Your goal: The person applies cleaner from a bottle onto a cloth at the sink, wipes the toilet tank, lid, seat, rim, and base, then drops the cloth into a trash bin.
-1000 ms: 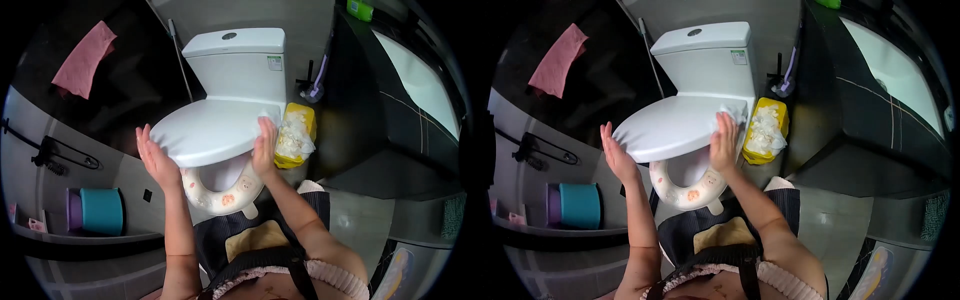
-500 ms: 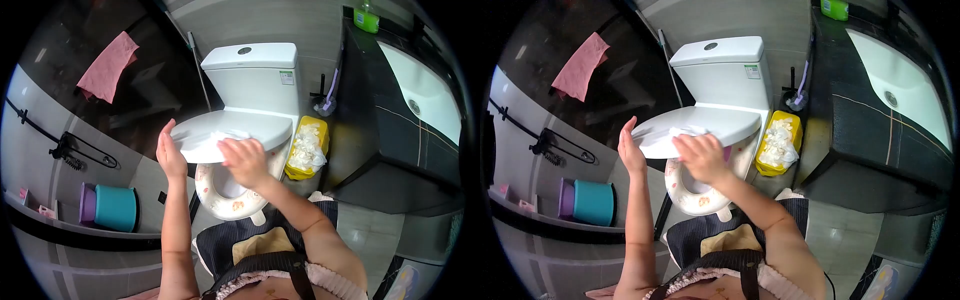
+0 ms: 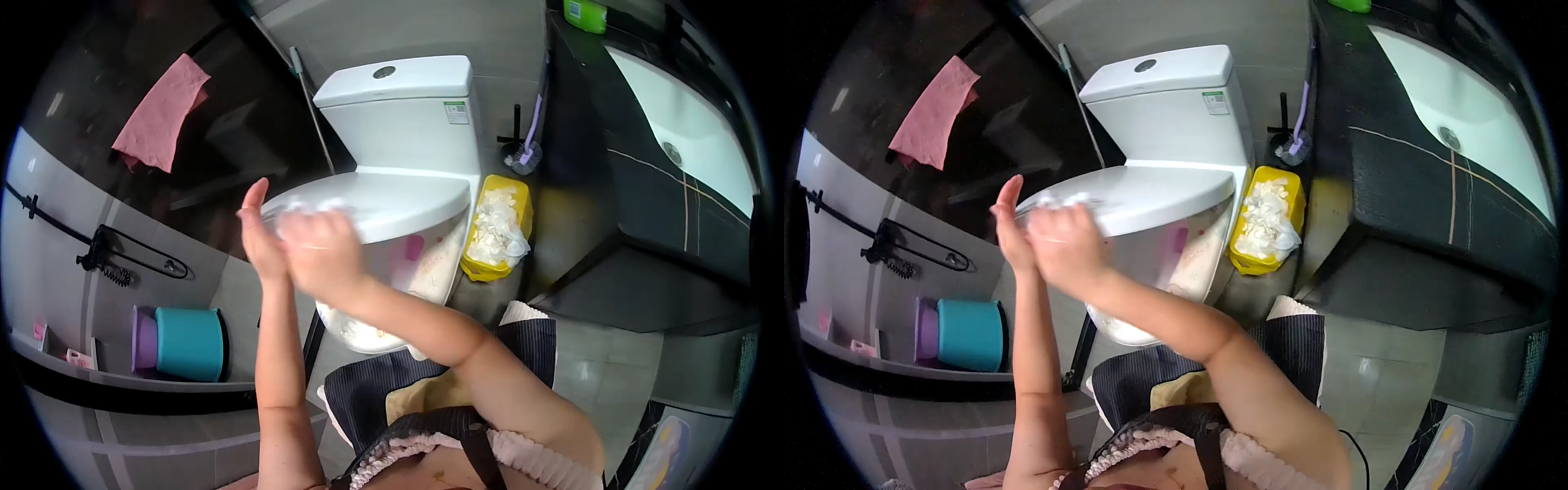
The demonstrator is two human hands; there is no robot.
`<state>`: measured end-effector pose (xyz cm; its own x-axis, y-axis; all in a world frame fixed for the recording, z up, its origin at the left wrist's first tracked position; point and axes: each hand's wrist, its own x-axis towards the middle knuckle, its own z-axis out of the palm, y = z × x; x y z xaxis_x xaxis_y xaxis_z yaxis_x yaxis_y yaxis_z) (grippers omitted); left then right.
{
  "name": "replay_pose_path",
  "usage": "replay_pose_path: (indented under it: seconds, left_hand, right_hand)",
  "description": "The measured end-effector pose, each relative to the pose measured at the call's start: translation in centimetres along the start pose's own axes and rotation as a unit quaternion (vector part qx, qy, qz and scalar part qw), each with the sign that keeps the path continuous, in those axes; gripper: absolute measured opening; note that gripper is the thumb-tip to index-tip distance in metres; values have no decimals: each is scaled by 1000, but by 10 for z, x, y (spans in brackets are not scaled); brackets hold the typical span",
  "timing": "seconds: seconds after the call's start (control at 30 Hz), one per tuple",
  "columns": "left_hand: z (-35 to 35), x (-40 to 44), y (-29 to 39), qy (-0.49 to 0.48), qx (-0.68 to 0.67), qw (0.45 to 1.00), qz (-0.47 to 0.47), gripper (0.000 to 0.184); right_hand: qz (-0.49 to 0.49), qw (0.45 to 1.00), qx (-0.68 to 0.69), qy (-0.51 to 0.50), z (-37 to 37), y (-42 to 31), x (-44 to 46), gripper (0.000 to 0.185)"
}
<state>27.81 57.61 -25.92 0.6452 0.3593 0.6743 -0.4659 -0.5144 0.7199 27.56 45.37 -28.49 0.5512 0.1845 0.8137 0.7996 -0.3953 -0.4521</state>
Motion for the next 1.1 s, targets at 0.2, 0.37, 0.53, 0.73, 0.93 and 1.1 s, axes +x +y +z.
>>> replay_pose_path:
  seconds: [0.2, 0.37, 0.53, 0.73, 0.93, 1.1]
  left_hand:
    - [-9, 0, -8, 3, 20, 1000, 21, 56]
    - [-10, -16, -11, 11, 7, 999, 30, 56]
    - [-12, -17, -13, 8, 14, 999, 37, 51]
    - [-8, -17, -8, 20, 60, 997, 49, 48]
    - [-10, -20, -2, -5, -55, 998, -25, 70]
    - [-41, -22, 5, -26, -373, 926, -52, 83]
  right_hand:
    - [-61, 992, -24, 108, -13, 38, -23, 25]
    - [-45, 982, 55, 173, -20, 200, -90, 30]
    - [52, 991, 84, 90, 27, 380, -138, 31]
    - [169, 973, 113, 109, 1, 265, -120, 35]
    - [-9, 998, -35, 44, -25, 59, -53, 35]
    - [-96, 974, -145, -145, 38, -43, 19, 20]
